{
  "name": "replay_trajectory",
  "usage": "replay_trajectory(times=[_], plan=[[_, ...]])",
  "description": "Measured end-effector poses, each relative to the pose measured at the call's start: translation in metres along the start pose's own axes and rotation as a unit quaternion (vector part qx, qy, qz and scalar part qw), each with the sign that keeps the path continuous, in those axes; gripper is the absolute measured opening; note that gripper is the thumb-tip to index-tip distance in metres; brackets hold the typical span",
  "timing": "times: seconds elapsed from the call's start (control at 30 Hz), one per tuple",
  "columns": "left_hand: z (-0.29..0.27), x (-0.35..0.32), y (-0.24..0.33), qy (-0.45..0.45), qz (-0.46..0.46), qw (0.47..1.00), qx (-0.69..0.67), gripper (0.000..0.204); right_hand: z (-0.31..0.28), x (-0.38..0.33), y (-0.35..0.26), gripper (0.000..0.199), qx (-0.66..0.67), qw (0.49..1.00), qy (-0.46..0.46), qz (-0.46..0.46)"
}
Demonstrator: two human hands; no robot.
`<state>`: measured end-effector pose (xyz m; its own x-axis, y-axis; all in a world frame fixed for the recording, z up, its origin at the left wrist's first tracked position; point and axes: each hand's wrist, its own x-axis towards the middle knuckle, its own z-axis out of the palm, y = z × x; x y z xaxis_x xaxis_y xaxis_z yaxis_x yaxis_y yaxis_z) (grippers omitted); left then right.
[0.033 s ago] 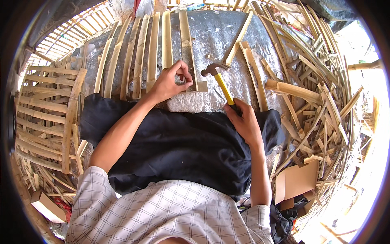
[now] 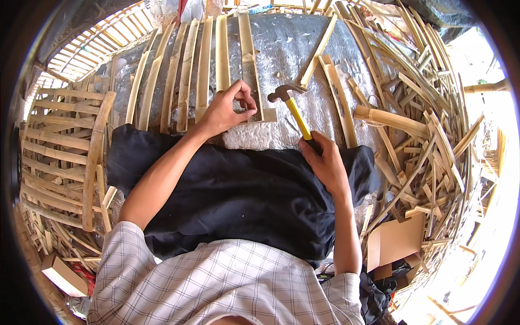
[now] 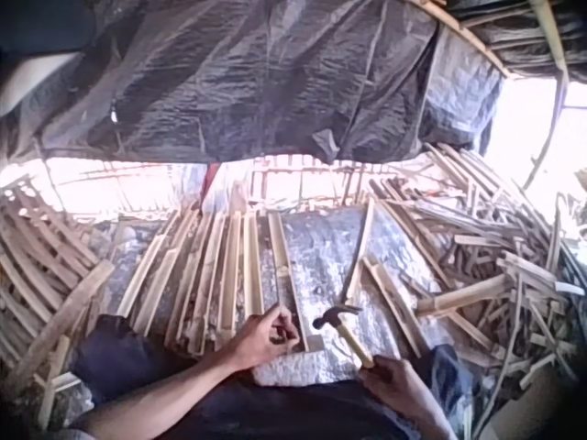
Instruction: The person nails bamboo strips onto a wooden frame using a hammer.
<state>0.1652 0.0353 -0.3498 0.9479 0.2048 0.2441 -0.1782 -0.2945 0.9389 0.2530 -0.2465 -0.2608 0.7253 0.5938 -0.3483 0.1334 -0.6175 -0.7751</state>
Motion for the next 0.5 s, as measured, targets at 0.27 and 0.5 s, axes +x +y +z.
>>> replay_trajectory(times=[0.27,0.5], plan=[[-0.001,-0.001,0.006,0.006,-0.014,1.0,0.017,0.041,0.009,-0.006,-0.003,0.021,-0.056,0.992,0.028,-0.109],[-0.001,-0.001,0.008,-0.003,-0.034,0.998,0.051,0.043,0.01,-0.009,-0.018,0.021,-0.12,0.984,0.023,-0.127]])
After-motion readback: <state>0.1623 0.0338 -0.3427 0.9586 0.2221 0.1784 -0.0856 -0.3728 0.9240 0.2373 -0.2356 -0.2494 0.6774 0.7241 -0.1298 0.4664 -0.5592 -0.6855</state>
